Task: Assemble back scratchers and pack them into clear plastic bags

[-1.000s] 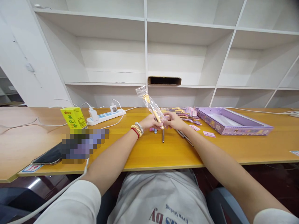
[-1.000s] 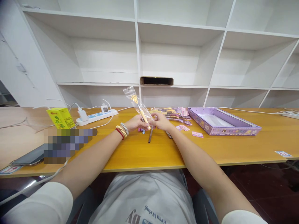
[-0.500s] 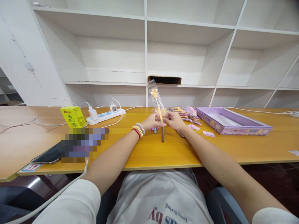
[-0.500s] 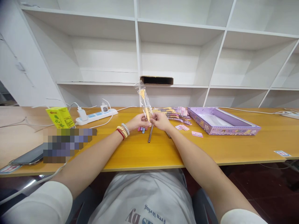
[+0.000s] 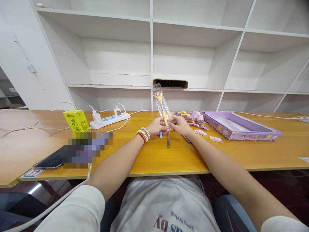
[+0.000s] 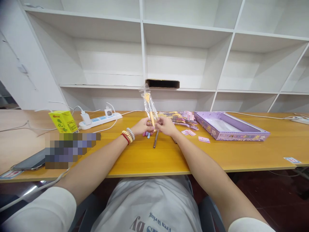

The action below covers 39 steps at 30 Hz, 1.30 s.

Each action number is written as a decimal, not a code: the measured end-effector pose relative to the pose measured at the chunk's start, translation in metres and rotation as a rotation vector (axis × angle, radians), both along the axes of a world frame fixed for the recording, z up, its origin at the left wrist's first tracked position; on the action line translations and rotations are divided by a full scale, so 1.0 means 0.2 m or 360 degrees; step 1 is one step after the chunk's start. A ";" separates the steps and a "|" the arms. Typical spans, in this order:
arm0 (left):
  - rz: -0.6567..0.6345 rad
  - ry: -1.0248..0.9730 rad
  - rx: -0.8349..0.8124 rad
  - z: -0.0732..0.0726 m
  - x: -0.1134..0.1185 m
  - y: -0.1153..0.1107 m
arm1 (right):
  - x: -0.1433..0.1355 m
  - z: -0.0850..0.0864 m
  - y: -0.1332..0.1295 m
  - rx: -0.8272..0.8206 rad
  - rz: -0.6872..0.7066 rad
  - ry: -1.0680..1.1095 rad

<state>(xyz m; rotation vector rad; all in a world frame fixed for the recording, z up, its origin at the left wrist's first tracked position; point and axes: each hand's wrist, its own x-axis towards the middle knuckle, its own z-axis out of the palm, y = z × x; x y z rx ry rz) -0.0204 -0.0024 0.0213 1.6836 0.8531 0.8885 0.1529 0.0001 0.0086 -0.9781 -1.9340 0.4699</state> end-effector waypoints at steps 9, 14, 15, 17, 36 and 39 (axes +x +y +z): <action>0.0108 0.0101 0.0065 0.00 0.03 -0.03 | -0.01 0.01 -0.03 0.0057 -0.0139 -0.0193; 0.0097 0.0179 0.0087 0.00 0.02 -0.03 | 0.00 0.01 -0.03 0.0020 -0.0070 -0.0184; 0.0086 0.0190 0.0093 -0.01 0.02 -0.02 | 0.00 0.00 -0.03 0.0023 -0.0073 -0.0186; 0.0060 0.0196 0.0111 -0.01 0.02 -0.02 | 0.00 0.00 -0.02 0.0040 -0.0076 -0.0189; 0.0046 0.0230 0.0175 -0.02 0.03 -0.01 | -0.01 -0.01 -0.01 -0.0011 -0.0045 -0.0166; 0.0043 0.0214 0.0166 -0.03 0.03 0.00 | -0.01 -0.01 0.00 0.0043 -0.0062 -0.0198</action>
